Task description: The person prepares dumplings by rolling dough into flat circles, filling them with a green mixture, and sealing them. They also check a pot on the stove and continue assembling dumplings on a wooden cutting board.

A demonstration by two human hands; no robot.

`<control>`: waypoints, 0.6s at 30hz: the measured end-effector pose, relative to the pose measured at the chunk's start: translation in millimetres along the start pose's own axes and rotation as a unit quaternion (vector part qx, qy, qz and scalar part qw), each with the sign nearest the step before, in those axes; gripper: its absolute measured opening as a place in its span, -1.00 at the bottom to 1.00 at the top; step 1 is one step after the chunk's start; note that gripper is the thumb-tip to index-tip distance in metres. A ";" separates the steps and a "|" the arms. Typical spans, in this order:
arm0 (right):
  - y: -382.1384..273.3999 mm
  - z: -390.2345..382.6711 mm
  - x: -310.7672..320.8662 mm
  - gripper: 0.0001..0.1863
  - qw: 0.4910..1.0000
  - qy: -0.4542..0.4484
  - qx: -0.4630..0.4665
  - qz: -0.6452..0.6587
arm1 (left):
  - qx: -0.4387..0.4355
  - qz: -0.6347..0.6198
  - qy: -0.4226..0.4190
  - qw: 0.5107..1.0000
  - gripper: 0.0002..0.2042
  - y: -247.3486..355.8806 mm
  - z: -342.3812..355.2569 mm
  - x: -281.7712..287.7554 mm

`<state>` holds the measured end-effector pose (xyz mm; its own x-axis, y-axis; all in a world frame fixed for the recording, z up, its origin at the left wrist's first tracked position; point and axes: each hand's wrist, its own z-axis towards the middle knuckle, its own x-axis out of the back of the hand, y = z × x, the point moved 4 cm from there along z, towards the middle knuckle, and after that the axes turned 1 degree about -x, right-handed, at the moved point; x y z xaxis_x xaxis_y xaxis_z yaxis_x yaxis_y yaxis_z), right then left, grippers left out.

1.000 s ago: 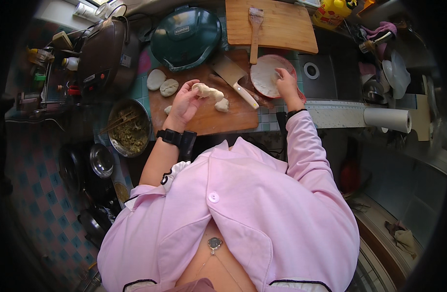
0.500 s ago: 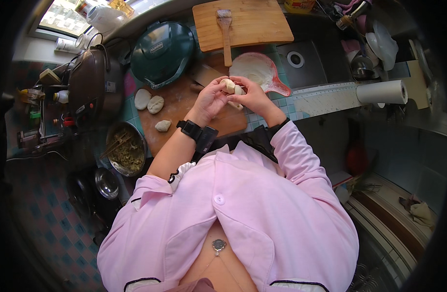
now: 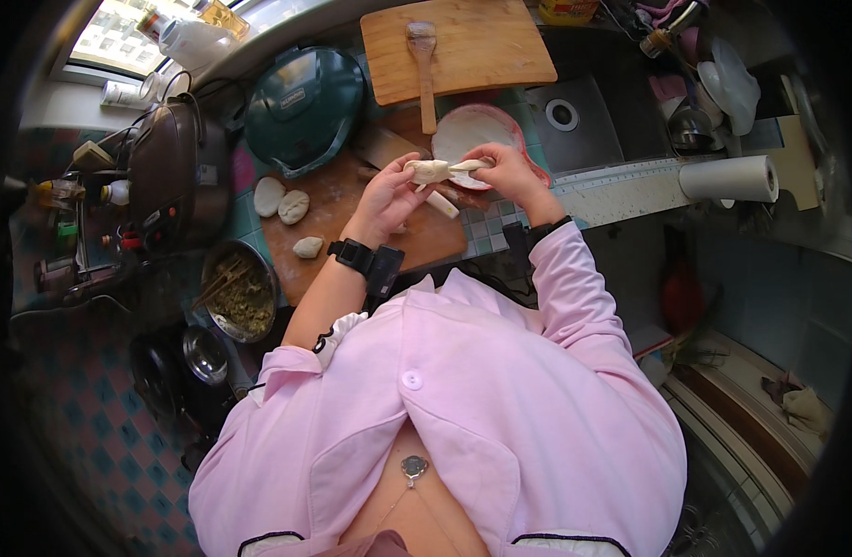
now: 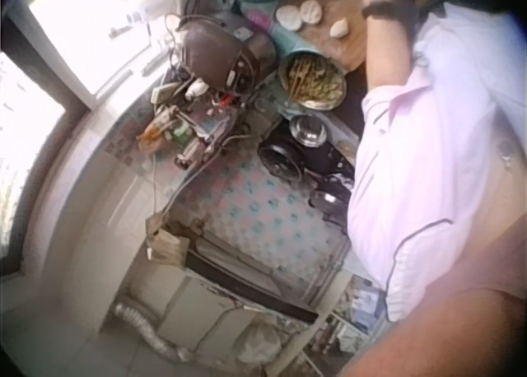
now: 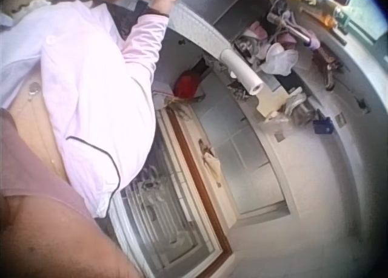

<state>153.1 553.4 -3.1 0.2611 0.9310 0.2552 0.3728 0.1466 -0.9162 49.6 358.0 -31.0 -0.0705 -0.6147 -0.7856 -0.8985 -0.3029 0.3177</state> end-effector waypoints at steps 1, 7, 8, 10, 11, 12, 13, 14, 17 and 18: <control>2.3 5.1 5.4 -0.73 1.000 0.010 0.002 -0.026 | -0.010 -0.007 0.010 1.000 -0.77 5.0 -1.9 7.5; 10.5 47.5 33.6 -0.70 0.964 0.145 0.033 -0.221 | -0.079 -0.058 0.033 0.995 -0.76 41.4 -17.7 44.2; 8.3 57.0 29.3 -0.67 0.961 0.131 0.063 -0.234 | -0.078 -0.059 0.032 0.995 -0.76 42.3 -18.2 44.7; 6.3 75.0 14.2 -0.62 0.954 0.106 0.091 -0.267 | -0.078 -0.060 0.028 0.995 -0.75 43.4 -18.0 42.3; 6.7 82.4 9.0 -0.50 0.956 0.066 0.092 -0.270 | -0.077 -0.059 0.034 0.995 -0.75 42.1 -17.4 40.1; 11.7 88.3 5.7 -0.46 0.964 0.046 0.046 -0.258 | -0.076 -0.057 0.040 0.995 -0.74 39.1 -16.3 37.0; 14.5 96.6 -0.8 -0.43 0.971 0.026 0.031 -0.236 | -0.075 -0.057 0.045 0.995 -0.74 36.9 -15.7 34.1; 19.7 101.3 -6.0 -0.39 0.976 0.006 0.007 -0.218 | -0.071 -0.049 0.043 0.995 -0.73 35.5 -15.9 31.4; 33.7 99.5 -6.0 -0.33 0.974 0.045 -0.017 -0.220 | -0.059 -0.039 0.035 0.997 -0.71 32.6 -20.0 26.7; 36.4 97.0 -3.1 -0.36 0.977 0.066 -0.012 -0.201 | -0.055 -0.037 0.033 0.997 -0.70 32.0 -21.3 25.5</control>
<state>79.5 588.2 -67.1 0.2015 0.7487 0.6316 0.4884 0.4821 -0.7273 28.3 317.2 -29.5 0.0266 -0.6324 -0.7742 -0.8473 -0.4252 0.3182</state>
